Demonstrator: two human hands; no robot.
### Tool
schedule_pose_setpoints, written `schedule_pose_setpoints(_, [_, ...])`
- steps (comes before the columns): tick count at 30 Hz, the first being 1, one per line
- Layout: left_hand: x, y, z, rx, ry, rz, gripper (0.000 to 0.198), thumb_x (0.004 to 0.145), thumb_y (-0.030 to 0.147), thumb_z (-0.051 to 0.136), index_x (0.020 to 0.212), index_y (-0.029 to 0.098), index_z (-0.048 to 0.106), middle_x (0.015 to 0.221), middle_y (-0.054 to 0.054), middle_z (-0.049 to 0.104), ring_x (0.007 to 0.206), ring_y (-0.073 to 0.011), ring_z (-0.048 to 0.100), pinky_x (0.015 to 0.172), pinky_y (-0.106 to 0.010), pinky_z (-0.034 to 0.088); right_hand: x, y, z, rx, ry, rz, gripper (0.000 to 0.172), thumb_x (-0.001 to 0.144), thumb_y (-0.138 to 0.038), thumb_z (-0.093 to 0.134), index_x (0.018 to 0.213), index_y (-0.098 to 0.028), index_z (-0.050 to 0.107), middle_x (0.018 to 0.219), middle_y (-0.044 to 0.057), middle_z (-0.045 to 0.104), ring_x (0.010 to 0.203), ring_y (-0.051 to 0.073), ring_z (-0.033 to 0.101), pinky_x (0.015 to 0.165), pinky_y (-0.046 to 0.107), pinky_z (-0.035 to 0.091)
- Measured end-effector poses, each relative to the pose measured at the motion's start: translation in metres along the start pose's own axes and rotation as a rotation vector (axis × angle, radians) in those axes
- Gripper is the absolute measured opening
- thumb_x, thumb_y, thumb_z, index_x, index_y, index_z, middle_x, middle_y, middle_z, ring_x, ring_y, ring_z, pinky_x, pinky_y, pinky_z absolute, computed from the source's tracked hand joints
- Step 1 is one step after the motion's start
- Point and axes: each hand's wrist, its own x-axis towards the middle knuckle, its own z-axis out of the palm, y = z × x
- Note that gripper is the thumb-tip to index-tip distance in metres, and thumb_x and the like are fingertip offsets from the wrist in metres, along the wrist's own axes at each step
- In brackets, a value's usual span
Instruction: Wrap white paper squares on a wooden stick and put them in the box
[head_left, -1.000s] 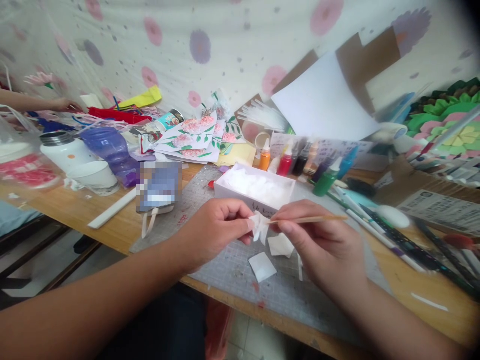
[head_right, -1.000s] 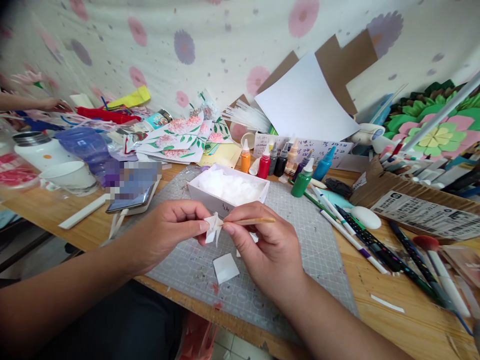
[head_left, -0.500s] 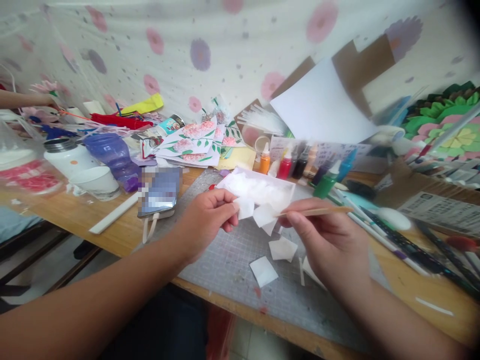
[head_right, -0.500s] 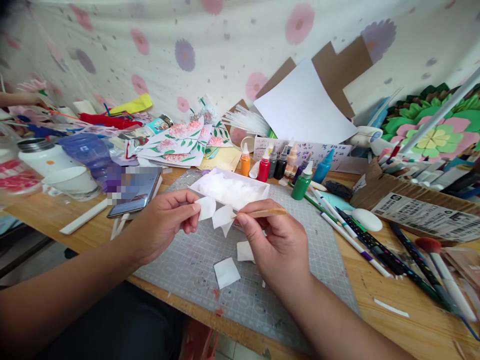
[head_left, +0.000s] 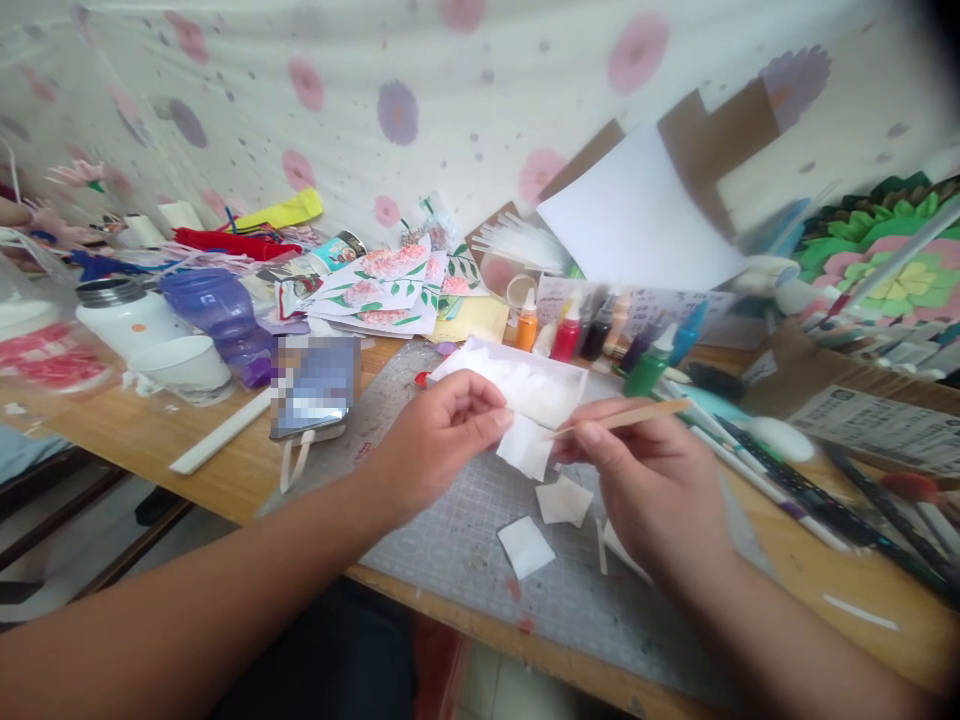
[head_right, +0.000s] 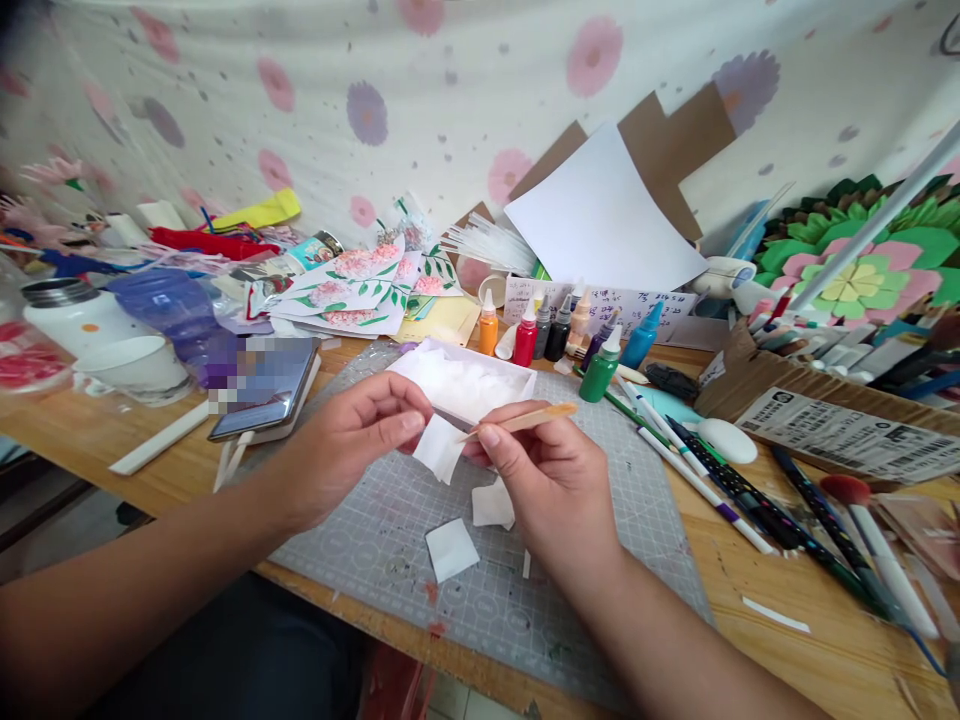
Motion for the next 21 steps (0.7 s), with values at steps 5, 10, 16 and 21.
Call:
schedule_pose_setpoints(5, [-0.003, -0.001, 0.007, -0.139, -0.17, -0.11, 0.018, 0.08, 0.023, 0.065, 0.074, 0.016, 0.05, 0.069, 0.005, 0.053, 0.068, -0.009, 0.054, 0.066, -0.022, 0.044, -0.001, 0.001, 0.0, 0.067, -0.009, 0.025, 0.009, 0.084, -0.017, 0.065, 0.082, -0.023, 0.071, 0.078, -0.002, 0.067, 0.065, 0.01, 0.067, 0.062, 0.024, 0.057])
schedule_pose_setpoints(10, [-0.003, -0.004, 0.008, -0.285, -0.168, -0.146, 0.016, 0.08, 0.024, 0.066, 0.074, 0.015, 0.054, 0.074, 0.002, 0.054, 0.072, -0.0107, 0.056, 0.073, -0.028, 0.049, -0.001, 0.001, 0.001, 0.083, -0.044, 0.005, 0.009, 0.083, -0.017, 0.067, 0.084, -0.025, 0.072, 0.08, -0.001, 0.069, 0.07, 0.012, 0.067, 0.066, 0.027, 0.057])
schedule_pose_setpoints(16, [-0.005, -0.001, 0.009, -0.402, -0.111, -0.175, 0.017, 0.079, 0.024, 0.066, 0.072, 0.014, 0.053, 0.077, 0.0, 0.057, 0.075, -0.012, 0.058, 0.071, -0.028, 0.052, -0.002, -0.004, 0.004, 0.073, -0.044, -0.011, 0.009, 0.081, -0.014, 0.067, 0.079, -0.022, 0.071, 0.077, 0.0, 0.069, 0.067, 0.013, 0.067, 0.063, 0.027, 0.057])
schedule_pose_setpoints(21, [0.012, -0.009, 0.004, -0.127, 0.027, -0.152, 0.018, 0.082, 0.031, 0.061, 0.074, 0.018, 0.051, 0.059, 0.004, 0.057, 0.049, -0.0097, 0.053, 0.048, -0.022, 0.045, -0.001, -0.003, 0.005, 0.036, -0.011, 0.023, 0.005, 0.08, -0.019, 0.068, 0.076, -0.021, 0.07, 0.075, 0.0, 0.069, 0.064, 0.012, 0.068, 0.06, 0.025, 0.058])
